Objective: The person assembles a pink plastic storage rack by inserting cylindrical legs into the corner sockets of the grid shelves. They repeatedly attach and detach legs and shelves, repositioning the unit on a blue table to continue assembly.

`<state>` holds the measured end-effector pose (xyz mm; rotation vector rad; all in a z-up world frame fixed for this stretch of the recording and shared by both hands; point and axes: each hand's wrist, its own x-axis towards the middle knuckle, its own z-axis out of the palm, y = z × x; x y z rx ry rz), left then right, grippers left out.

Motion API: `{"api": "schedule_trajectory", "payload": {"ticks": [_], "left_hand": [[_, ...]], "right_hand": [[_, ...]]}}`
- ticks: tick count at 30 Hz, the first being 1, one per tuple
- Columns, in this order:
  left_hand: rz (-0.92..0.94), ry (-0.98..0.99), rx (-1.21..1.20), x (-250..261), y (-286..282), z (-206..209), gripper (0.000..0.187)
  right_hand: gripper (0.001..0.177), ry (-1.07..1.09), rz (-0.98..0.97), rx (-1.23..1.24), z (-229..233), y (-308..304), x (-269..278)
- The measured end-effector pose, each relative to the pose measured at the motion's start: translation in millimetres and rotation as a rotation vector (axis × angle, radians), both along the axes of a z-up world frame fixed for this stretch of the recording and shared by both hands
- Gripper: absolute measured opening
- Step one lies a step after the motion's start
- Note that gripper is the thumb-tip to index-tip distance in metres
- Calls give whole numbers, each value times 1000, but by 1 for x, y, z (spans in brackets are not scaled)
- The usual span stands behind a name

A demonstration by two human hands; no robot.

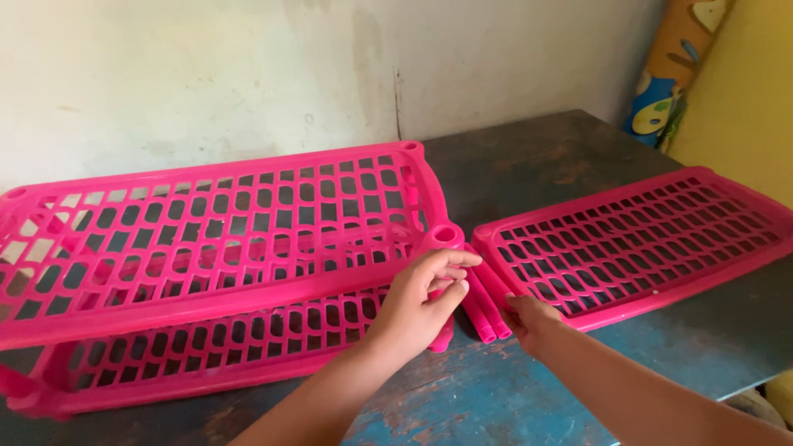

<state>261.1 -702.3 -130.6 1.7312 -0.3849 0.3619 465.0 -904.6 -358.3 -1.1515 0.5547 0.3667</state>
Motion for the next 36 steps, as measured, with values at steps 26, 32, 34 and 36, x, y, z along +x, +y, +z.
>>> {"api": "schedule_trajectory", "payload": {"ticks": [26, 32, 34, 36], "left_hand": [[256, -124, 656, 11, 65, 63, 73], [121, -78, 1020, 42, 69, 57, 110], [82, -110, 1103, 52, 69, 56, 116], [59, -127, 1186, 62, 69, 57, 116]], "right_hand": [[66, -646, 624, -128, 175, 70, -83], [55, -652, 746, -178, 179, 87, -80], [55, -684, 773, -170, 176, 89, -72], [55, -759, 800, -202, 172, 89, -65]]}}
